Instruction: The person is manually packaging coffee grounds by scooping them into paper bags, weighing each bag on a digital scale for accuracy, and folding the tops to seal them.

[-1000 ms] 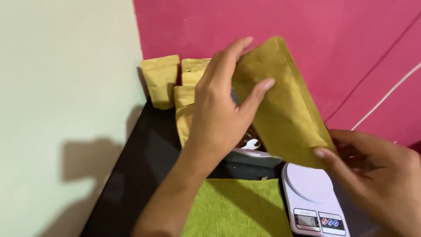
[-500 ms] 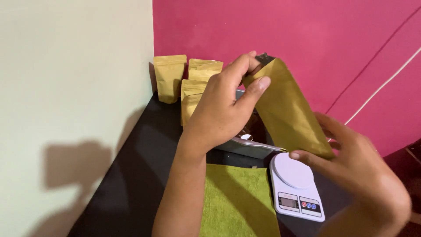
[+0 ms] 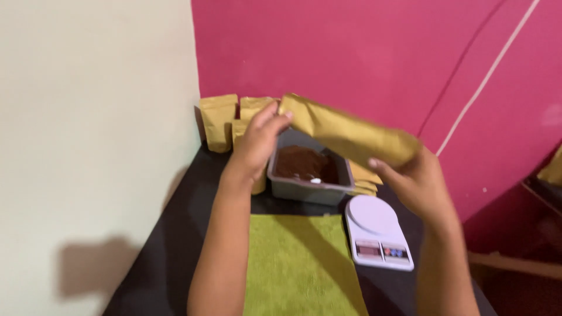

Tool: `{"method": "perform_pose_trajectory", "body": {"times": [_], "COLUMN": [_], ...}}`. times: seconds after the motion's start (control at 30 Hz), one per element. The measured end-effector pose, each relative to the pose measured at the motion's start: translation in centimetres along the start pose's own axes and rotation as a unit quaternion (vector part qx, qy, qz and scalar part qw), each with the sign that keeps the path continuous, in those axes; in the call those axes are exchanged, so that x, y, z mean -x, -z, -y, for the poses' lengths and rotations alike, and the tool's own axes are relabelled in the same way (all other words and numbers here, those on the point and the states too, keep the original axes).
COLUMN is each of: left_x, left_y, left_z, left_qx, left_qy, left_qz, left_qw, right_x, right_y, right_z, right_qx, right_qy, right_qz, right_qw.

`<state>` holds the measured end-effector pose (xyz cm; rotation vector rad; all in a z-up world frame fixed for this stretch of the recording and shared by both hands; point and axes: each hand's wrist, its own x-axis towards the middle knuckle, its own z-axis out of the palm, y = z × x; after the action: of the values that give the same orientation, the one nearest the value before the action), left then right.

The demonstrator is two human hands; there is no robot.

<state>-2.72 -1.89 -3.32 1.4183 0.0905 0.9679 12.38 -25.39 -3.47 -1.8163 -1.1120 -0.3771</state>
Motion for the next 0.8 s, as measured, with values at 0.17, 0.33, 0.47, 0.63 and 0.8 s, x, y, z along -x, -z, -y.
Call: {"method": "perform_pose_trajectory", "body": {"times": [0.17,0.33,0.47,0.63,0.8], "left_x": [-2.4,-4.1,-6.7,-5.3,-7.1], "left_y": [-0.7,-1.4,-0.2,-1.5,2.8], "left_z": [2.9,6.5,11.6,11.3,14.2], "left_qx": [0.004,-0.126,-0.270,-0.293,-0.236], "left_qy": [0.098,0.090,0.036,0.070,0.125], "left_qz": [-0.028,0.002,0.017,0.024,0.013], "left_qw": [0.995,0.988,0.962,0.953,0.964], "right_x": [1.4,3.3,4.4,4.3,4.3], "right_y": [-6.3,-11.1,-12.5,-13.2,-14.5], "right_z": [-9.2,-15.6,-16.9,-19.1,-19.6], "right_qx": [-0.179,-0.127,-0.112,-0.166,-0.150], "right_qy": [0.059,0.080,0.035,-0.028,-0.049], "right_qz": [-0.104,-0.209,-0.232,-0.249,-0.211], "right_qw": [0.977,0.966,0.966,0.954,0.965]}}
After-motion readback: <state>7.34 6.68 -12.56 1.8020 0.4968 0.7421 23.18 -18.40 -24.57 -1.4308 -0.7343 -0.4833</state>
